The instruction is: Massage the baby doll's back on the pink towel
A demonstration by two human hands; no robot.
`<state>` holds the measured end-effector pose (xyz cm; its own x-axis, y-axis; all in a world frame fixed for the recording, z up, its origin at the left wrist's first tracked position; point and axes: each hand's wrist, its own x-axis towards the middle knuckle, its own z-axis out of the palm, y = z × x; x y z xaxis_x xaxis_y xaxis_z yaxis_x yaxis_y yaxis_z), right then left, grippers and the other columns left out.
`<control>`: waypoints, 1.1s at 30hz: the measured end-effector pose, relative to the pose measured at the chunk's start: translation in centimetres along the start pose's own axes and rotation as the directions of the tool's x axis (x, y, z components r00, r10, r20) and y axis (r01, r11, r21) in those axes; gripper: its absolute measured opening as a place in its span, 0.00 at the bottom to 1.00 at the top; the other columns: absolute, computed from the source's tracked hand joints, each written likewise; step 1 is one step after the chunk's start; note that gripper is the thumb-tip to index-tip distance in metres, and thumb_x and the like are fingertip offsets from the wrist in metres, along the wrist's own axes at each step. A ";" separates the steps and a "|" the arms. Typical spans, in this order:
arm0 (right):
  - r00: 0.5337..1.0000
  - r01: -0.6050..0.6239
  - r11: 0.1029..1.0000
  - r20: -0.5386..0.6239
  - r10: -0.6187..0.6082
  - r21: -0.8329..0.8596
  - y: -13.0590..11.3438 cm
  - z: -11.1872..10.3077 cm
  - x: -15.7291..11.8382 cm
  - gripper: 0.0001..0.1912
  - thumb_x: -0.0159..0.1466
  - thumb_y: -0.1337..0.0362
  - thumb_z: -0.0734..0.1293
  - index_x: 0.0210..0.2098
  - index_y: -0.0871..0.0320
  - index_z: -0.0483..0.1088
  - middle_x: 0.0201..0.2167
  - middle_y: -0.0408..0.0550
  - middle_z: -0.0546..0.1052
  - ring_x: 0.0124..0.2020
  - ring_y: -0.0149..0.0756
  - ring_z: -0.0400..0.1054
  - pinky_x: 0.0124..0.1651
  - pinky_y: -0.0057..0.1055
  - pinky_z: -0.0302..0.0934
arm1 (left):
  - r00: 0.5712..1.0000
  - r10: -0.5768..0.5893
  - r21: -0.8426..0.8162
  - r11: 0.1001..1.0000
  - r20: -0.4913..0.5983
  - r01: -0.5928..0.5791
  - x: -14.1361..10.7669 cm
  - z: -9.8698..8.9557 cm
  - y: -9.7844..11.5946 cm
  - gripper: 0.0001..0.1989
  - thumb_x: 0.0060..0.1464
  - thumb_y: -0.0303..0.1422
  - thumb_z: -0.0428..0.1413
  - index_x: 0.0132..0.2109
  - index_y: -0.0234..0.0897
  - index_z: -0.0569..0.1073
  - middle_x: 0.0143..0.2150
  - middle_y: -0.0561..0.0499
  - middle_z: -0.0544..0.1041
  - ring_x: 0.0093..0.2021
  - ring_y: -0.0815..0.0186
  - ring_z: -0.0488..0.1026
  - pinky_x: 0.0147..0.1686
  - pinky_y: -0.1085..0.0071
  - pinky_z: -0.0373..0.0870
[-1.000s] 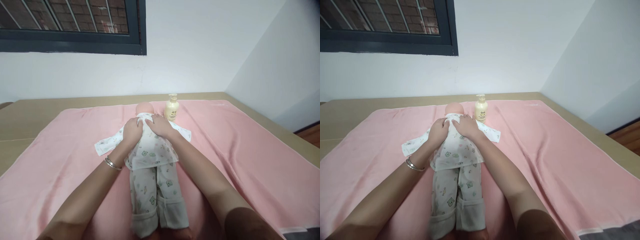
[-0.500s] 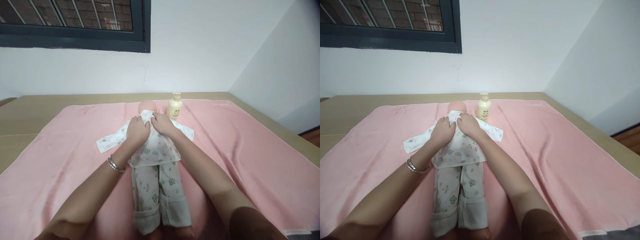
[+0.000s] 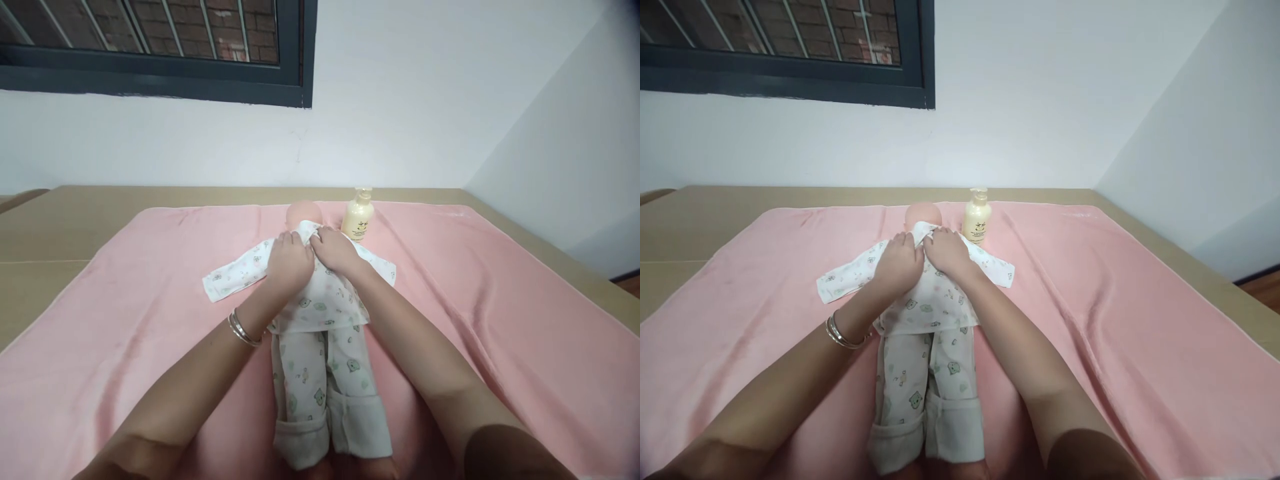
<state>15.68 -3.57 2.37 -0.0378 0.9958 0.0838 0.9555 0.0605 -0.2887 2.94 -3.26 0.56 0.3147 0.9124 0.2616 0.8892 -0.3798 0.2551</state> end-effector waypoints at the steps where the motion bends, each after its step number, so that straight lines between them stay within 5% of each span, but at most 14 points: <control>1: 1.000 -0.012 1.000 -0.009 0.012 0.023 0.4 0.3 0.4 0.24 0.73 0.61 0.50 0.52 0.67 0.71 0.56 0.64 0.75 0.57 0.51 0.69 0.58 0.41 0.60 | 1.000 0.029 0.008 1.000 -0.012 -0.029 -0.3 0.1 0.3 0.26 0.65 0.31 0.41 0.62 0.15 0.66 0.64 0.24 0.68 0.68 0.43 0.62 0.68 0.51 0.57; 4: 1.000 -0.015 1.000 -0.025 0.015 0.010 0.5 0.6 0.4 0.25 0.73 0.59 0.49 0.53 0.67 0.71 0.57 0.64 0.75 0.58 0.50 0.68 0.60 0.42 0.59 | 0.999 0.042 -0.049 0.998 -0.009 -0.043 -0.1 0.1 0.1 0.25 0.64 0.30 0.41 0.61 0.19 0.67 0.64 0.28 0.69 0.67 0.47 0.64 0.68 0.54 0.58; 9: 0.998 0.029 0.993 -0.045 -0.035 -0.118 -1.8 0.3 -1.8 0.23 0.72 0.64 0.52 0.53 0.71 0.71 0.52 0.69 0.76 0.57 0.54 0.68 0.60 0.43 0.59 | 0.999 -0.044 -0.234 0.971 0.012 0.045 1.5 0.1 -2.1 0.20 0.63 0.35 0.42 0.49 0.30 0.76 0.50 0.35 0.79 0.52 0.53 0.76 0.54 0.60 0.70; 14: 0.998 0.041 0.998 -0.042 -0.039 0.047 -0.8 0.3 -0.9 0.23 0.72 0.63 0.52 0.56 0.68 0.69 0.60 0.66 0.71 0.64 0.51 0.63 0.64 0.41 0.58 | 0.997 -0.051 -0.297 0.953 0.055 0.065 2.4 -0.2 -3.8 0.23 0.64 0.40 0.42 0.48 0.34 0.77 0.51 0.37 0.80 0.50 0.51 0.77 0.52 0.58 0.72; 17: 0.999 -0.044 0.973 -0.007 0.047 0.225 0.6 -0.6 -0.3 0.25 0.72 0.57 0.51 0.54 0.64 0.71 0.59 0.62 0.74 0.60 0.51 0.67 0.61 0.43 0.61 | 0.968 -0.206 -0.255 0.937 0.146 0.238 3.4 -2.3 -6.7 0.23 0.60 0.41 0.49 0.53 0.32 0.77 0.56 0.35 0.79 0.56 0.47 0.76 0.56 0.55 0.71; 21: 0.981 -0.044 0.922 -0.160 0.113 0.384 0.2 -2.5 -1.2 0.28 0.70 0.57 0.54 0.65 0.62 0.64 0.68 0.58 0.65 0.70 0.49 0.57 0.69 0.44 0.55 | 0.914 -0.384 -0.352 0.880 -0.127 0.321 3.9 -6.7 -10.1 0.23 0.58 0.34 0.51 0.58 0.31 0.75 0.62 0.39 0.75 0.65 0.49 0.70 0.66 0.54 0.64; 25: 0.938 0.107 0.963 -0.346 -0.016 0.246 -1.3 -1.5 -1.9 0.31 0.70 0.60 0.54 0.70 0.63 0.56 0.75 0.56 0.52 0.76 0.45 0.41 0.75 0.47 0.41 | 0.843 -0.461 -0.556 0.793 -0.278 0.250 3.0 -9.7 -9.9 0.24 0.57 0.33 0.52 0.60 0.34 0.74 0.62 0.44 0.75 0.63 0.54 0.72 0.65 0.56 0.67; 30: 0.984 0.157 0.985 -0.100 -0.149 0.072 -2.3 0.6 -1.8 0.26 0.71 0.58 0.56 0.64 0.64 0.64 0.72 0.61 0.56 0.75 0.52 0.45 0.74 0.54 0.41 | 0.841 -0.464 -0.603 0.766 -0.278 0.224 2.3 -10.4 -8.6 0.24 0.57 0.31 0.52 0.60 0.33 0.74 0.62 0.42 0.75 0.63 0.54 0.72 0.66 0.54 0.67; 33: 0.972 0.182 0.979 -0.166 -0.165 0.096 -2.5 0.3 -1.9 0.25 0.72 0.60 0.55 0.64 0.63 0.66 0.72 0.60 0.58 0.74 0.49 0.49 0.74 0.49 0.43 | 0.844 -0.460 -0.606 0.765 -0.277 0.218 2.3 -10.1 -8.4 0.26 0.57 0.29 0.52 0.63 0.33 0.71 0.62 0.42 0.75 0.63 0.55 0.72 0.66 0.54 0.67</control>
<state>13.26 -5.64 2.65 -0.1454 0.9467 0.2875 0.8999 0.2474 -0.3592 -7.22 0.47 8.43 -0.2351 0.9025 0.3609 0.5476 -0.1838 0.8163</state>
